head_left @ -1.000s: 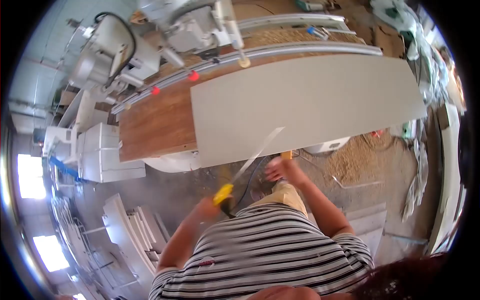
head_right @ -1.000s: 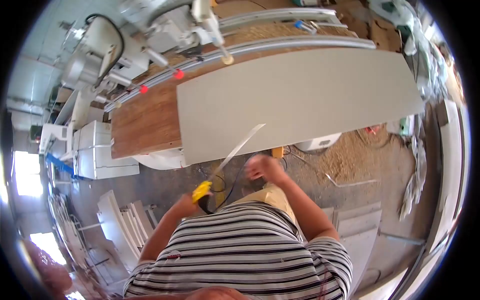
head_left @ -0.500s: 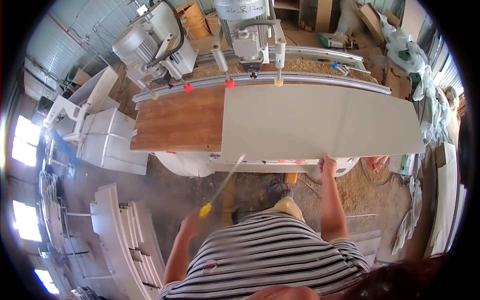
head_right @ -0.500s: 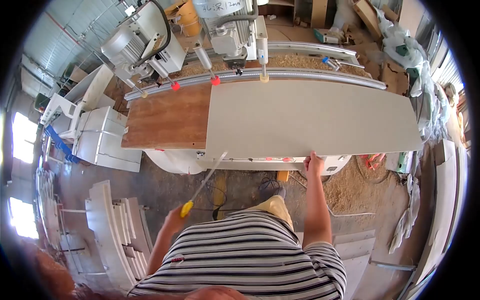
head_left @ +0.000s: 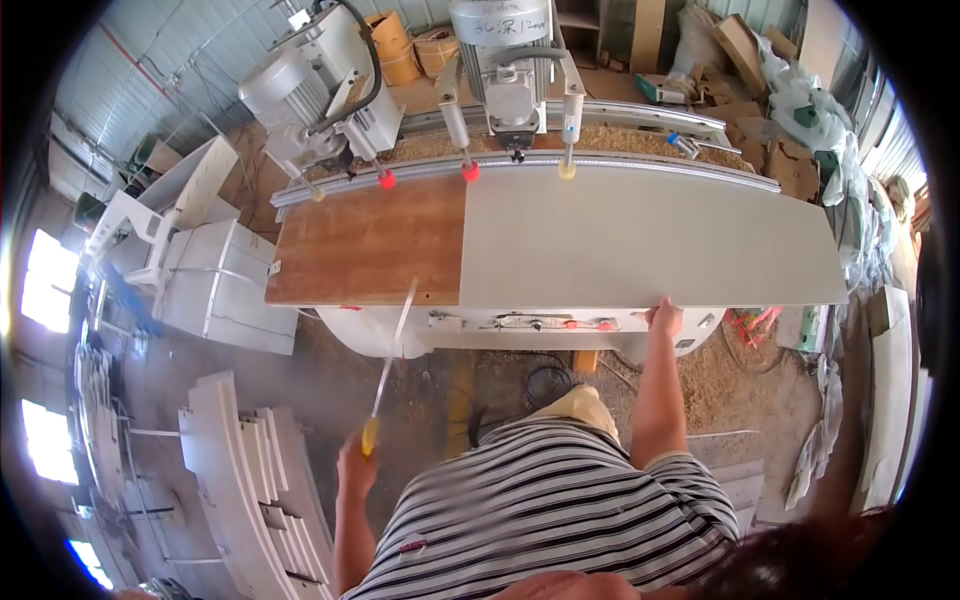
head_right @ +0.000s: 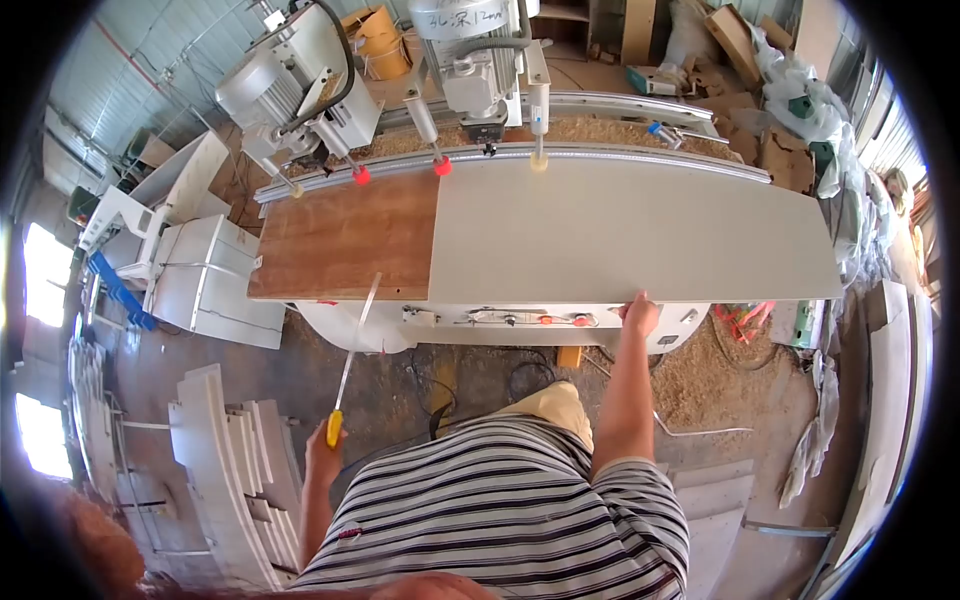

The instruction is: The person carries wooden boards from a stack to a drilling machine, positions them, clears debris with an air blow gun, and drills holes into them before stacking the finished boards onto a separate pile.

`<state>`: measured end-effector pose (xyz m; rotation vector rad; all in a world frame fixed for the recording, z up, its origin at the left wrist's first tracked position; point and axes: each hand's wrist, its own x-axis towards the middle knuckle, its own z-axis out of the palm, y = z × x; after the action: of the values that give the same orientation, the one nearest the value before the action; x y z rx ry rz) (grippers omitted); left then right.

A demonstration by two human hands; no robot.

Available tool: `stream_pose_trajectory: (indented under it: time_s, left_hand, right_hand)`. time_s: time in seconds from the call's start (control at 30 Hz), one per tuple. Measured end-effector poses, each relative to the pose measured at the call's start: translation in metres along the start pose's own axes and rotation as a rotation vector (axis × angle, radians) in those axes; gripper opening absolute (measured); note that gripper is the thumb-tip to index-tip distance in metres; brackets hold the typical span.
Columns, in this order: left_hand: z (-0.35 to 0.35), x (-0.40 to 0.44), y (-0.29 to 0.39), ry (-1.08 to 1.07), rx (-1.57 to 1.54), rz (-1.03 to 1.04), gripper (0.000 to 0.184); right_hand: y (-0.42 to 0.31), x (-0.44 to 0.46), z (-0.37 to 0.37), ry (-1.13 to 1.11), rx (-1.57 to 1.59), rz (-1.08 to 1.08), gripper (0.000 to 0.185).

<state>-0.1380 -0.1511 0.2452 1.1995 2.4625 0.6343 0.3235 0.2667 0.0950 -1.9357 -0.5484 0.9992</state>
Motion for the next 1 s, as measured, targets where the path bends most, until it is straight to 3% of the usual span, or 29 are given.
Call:
stream_pose_trajectory:
  time_s: [0.03,0.1,0.13,0.17,0.2,0.33,0.4,0.5,0.53,0.63,0.77,0.87,0.93,1.0]
  left_hand:
    - [0.006,-0.006,-0.006,-0.011,0.061,0.055,0.023]
    - [0.013,-0.013,-0.001,-0.116,-0.021,-0.036,0.027]
    - [0.025,-0.016,-0.008,-0.175,-0.003,-0.057,0.029]
    - [0.040,-0.018,-0.016,-0.230,0.014,-0.077,0.030]
    - [0.056,-0.020,-0.025,-0.129,0.027,0.049,0.027]
    - [0.096,-0.020,-0.046,-0.221,-0.127,-0.008,0.024]
    - [0.144,-0.018,-0.108,-0.267,-0.262,-0.067,0.021]
    - [0.137,-0.015,-0.095,-0.327,-0.553,-0.129,0.016]
    - [0.134,-0.015,-0.090,-0.349,-0.546,-0.277,0.028]
    - [0.096,-0.023,-0.045,-0.373,-0.481,-0.429,0.042]
    - [0.079,-0.024,-0.043,-0.389,-0.331,-0.266,0.042]
    - [0.052,-0.012,-0.006,-0.386,-0.281,-0.346,0.039]
    - [0.037,-0.007,0.024,-0.310,-0.192,-0.010,0.031]
    - [0.022,-0.004,0.064,-0.309,-0.217,-0.107,0.034]
  right_hand:
    - [-0.002,-0.001,-0.002,0.001,-0.003,-0.004,0.044]
    - [-0.021,-0.008,-0.010,-0.143,0.085,0.282,0.042]
    - [-0.018,-0.005,-0.009,-0.138,0.084,0.269,0.042]
    - [-0.010,0.000,-0.003,-0.152,0.292,0.251,0.039]
    - [-0.005,0.005,0.000,-0.171,0.498,0.232,0.037]
    - [0.004,0.013,0.006,-0.134,0.527,0.174,0.035]
    - [0.002,0.020,0.010,0.077,0.553,0.241,0.036]
    - [-0.003,0.020,0.000,0.112,0.439,0.214,0.038]
    - [0.006,0.030,-0.003,0.070,0.494,0.169,0.039]
    - [0.014,0.042,-0.006,0.035,0.514,0.144,0.039]
    - [0.005,0.022,-0.003,0.075,0.592,0.162,0.040]
    - [0.009,0.030,-0.012,-0.033,0.629,0.185,0.040]
    - [0.021,0.046,-0.015,-0.163,0.618,0.213,0.034]
    - [0.027,0.051,-0.015,-0.182,0.622,0.208,0.034]
